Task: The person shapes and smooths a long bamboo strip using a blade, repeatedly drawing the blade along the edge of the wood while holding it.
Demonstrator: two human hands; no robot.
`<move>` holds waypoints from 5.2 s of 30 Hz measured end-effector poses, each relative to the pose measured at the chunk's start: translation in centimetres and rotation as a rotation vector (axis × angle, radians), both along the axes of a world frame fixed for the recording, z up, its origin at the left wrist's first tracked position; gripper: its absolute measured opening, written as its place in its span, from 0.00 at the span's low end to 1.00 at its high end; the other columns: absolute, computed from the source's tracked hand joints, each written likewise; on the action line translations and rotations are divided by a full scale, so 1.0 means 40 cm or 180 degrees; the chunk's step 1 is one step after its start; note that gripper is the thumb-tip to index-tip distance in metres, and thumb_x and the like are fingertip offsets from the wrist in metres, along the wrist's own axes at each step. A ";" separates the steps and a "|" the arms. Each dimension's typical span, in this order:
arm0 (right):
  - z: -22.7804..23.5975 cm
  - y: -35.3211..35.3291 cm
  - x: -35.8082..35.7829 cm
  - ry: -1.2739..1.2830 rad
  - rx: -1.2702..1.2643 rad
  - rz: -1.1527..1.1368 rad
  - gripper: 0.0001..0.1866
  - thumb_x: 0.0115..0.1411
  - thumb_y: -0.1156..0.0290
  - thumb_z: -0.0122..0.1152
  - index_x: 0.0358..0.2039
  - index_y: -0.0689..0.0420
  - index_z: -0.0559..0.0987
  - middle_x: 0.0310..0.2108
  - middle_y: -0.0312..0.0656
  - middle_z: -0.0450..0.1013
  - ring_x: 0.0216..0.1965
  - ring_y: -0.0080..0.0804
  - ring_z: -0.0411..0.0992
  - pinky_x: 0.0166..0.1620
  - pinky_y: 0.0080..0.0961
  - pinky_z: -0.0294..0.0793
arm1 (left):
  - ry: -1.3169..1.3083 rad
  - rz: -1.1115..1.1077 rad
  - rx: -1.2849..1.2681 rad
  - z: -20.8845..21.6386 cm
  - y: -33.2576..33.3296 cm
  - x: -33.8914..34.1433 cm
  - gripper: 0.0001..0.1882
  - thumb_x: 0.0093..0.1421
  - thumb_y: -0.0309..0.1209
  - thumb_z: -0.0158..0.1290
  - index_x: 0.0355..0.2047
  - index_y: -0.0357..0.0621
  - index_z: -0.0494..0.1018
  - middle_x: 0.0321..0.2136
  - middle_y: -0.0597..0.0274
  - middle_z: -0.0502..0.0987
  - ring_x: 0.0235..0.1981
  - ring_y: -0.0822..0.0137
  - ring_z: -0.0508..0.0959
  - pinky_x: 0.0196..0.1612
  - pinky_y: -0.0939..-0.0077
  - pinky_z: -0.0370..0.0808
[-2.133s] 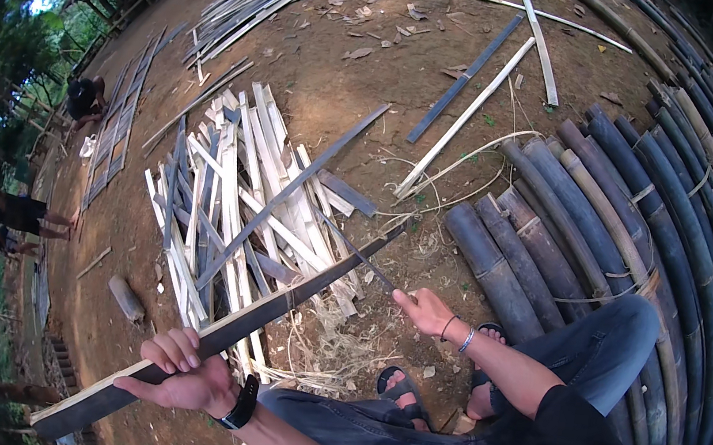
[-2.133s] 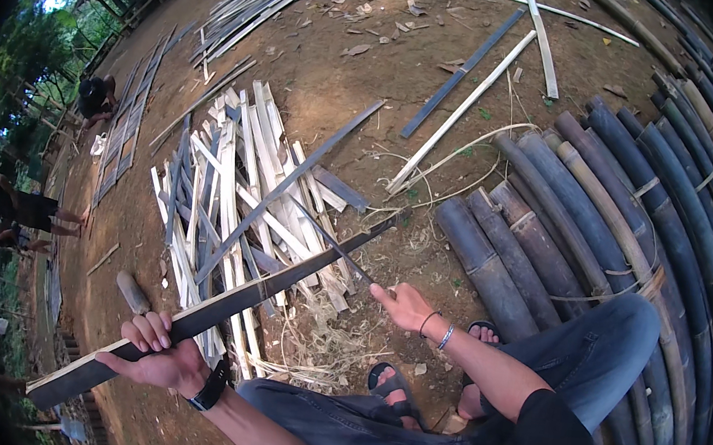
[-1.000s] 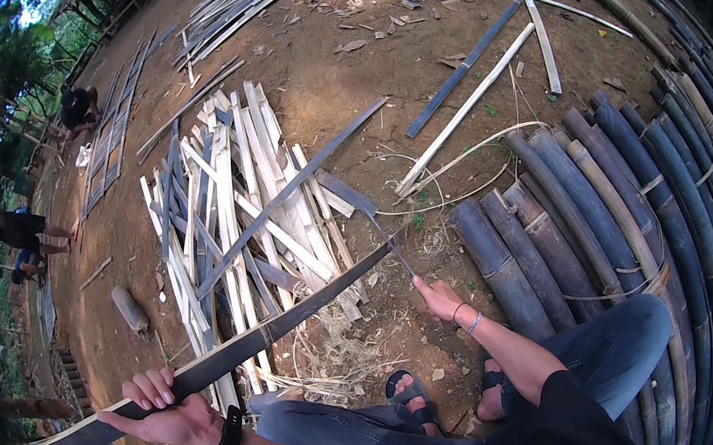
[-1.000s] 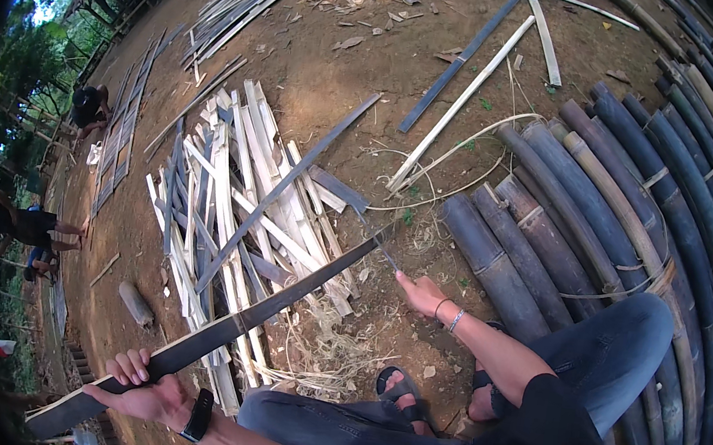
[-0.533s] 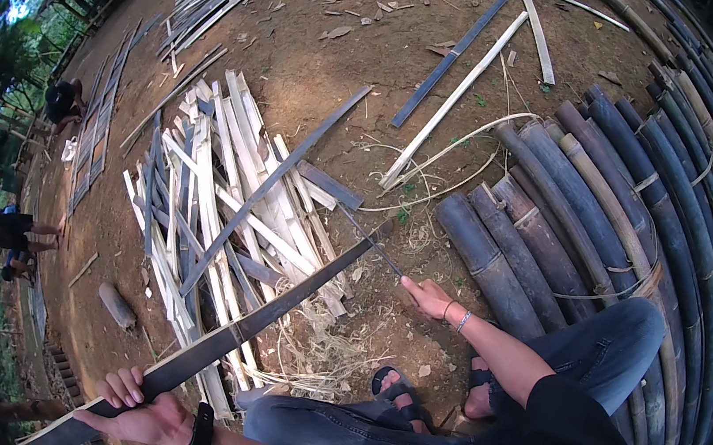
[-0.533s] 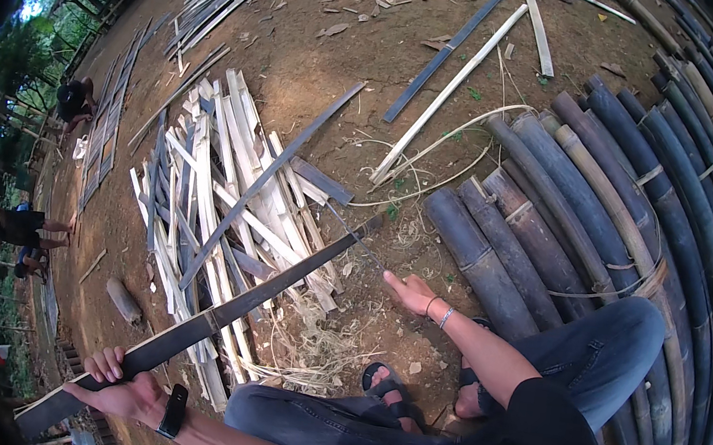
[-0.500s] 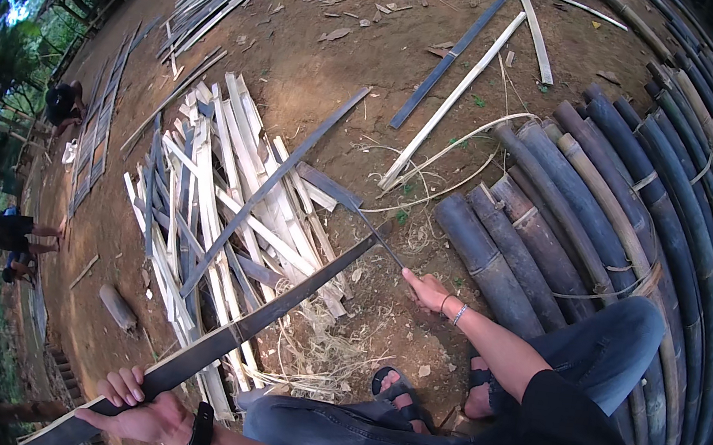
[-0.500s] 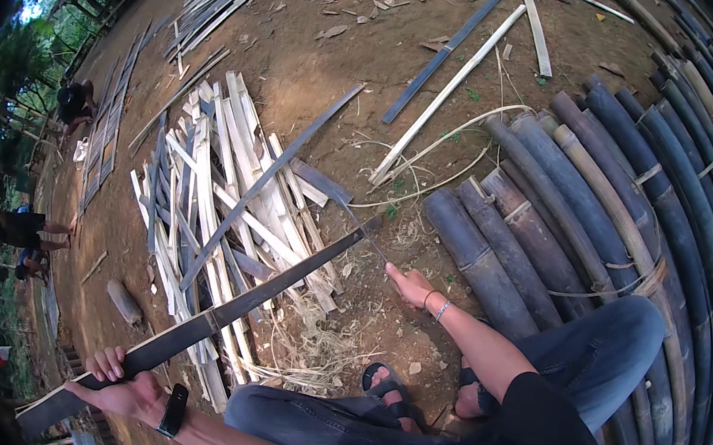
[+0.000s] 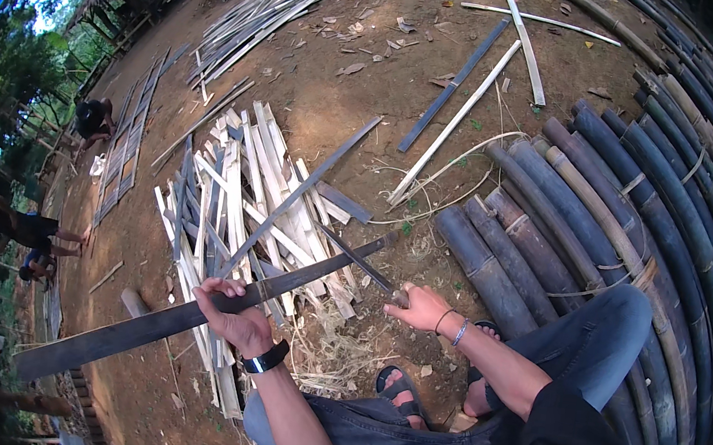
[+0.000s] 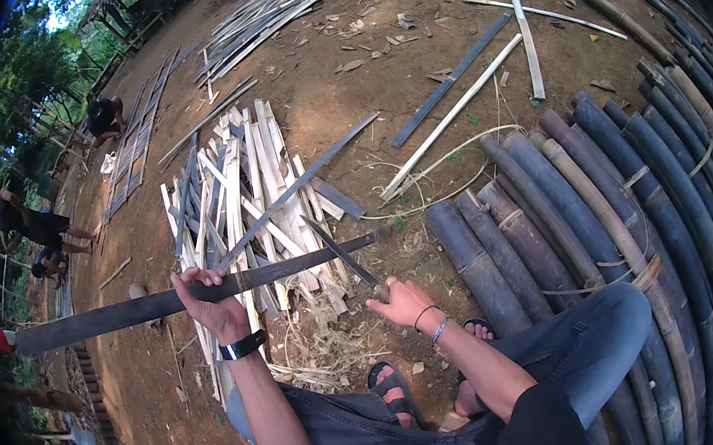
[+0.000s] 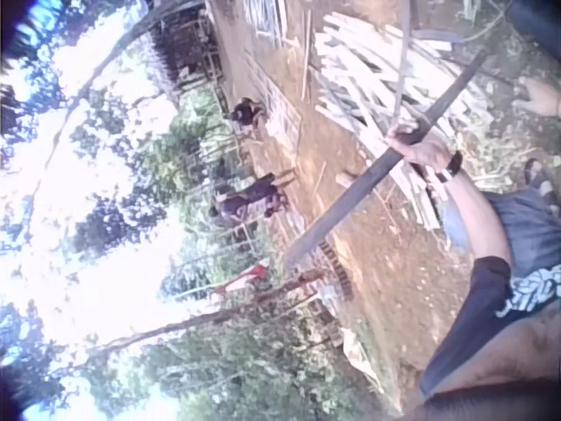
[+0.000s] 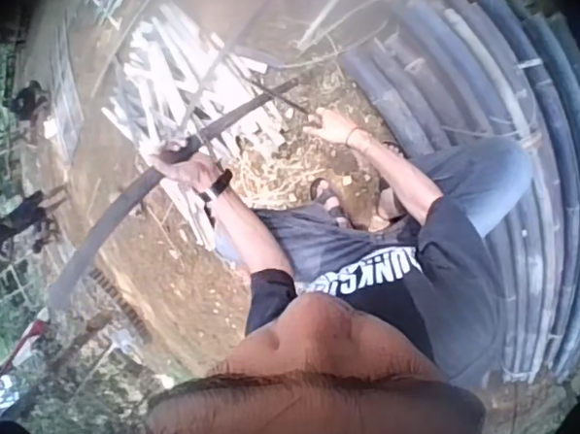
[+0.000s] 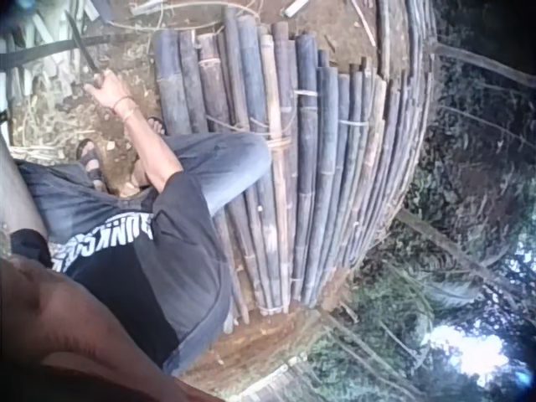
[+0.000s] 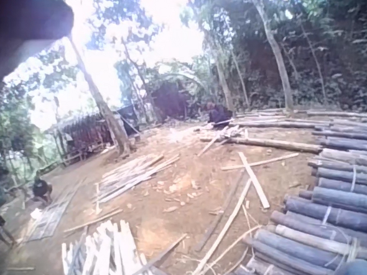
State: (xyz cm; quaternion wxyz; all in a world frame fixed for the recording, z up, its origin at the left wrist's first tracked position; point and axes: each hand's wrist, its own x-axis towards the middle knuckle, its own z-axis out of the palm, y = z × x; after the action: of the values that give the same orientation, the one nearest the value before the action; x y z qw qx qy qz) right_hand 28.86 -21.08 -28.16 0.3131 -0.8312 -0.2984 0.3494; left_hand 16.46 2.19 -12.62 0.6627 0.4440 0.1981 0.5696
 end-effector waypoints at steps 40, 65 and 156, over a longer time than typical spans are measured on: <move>0.015 -0.145 0.027 -0.0776 -0.0589 -0.0199 0.15 0.47 0.67 0.58 0.32 0.65 0.71 0.28 0.59 0.74 0.34 0.58 0.73 0.40 0.45 0.73 | -0.0282 0.0294 -0.0656 0.067 -0.025 -0.135 0.21 0.65 0.44 0.39 0.18 0.46 0.59 0.20 0.61 0.65 0.34 0.59 0.72 0.43 0.62 0.66; -0.049 0.045 -0.218 0.1665 0.0570 -0.0647 0.40 0.62 0.39 0.39 0.11 0.66 0.68 0.07 0.46 0.63 0.15 0.38 0.70 0.25 0.39 0.69 | 0.0086 -0.0388 0.0314 0.010 -0.035 -0.165 0.24 0.64 0.46 0.37 0.13 0.50 0.53 0.09 0.70 0.53 0.11 0.74 0.54 0.22 0.75 0.57; -0.201 0.064 -0.116 0.1870 0.0049 -0.1017 0.41 0.59 0.34 0.39 0.05 0.59 0.65 0.06 0.38 0.60 0.12 0.31 0.65 0.22 0.34 0.65 | 0.0090 0.0168 -0.0220 -0.007 0.075 -0.162 0.23 0.62 0.44 0.41 0.12 0.51 0.54 0.08 0.70 0.52 0.10 0.75 0.53 0.21 0.78 0.53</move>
State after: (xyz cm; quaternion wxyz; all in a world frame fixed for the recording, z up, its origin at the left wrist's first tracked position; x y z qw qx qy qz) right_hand 24.23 -18.53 -36.22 0.4428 -0.7288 -0.0640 0.5183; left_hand 9.97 5.19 -12.92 0.6595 0.4235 0.2386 0.5733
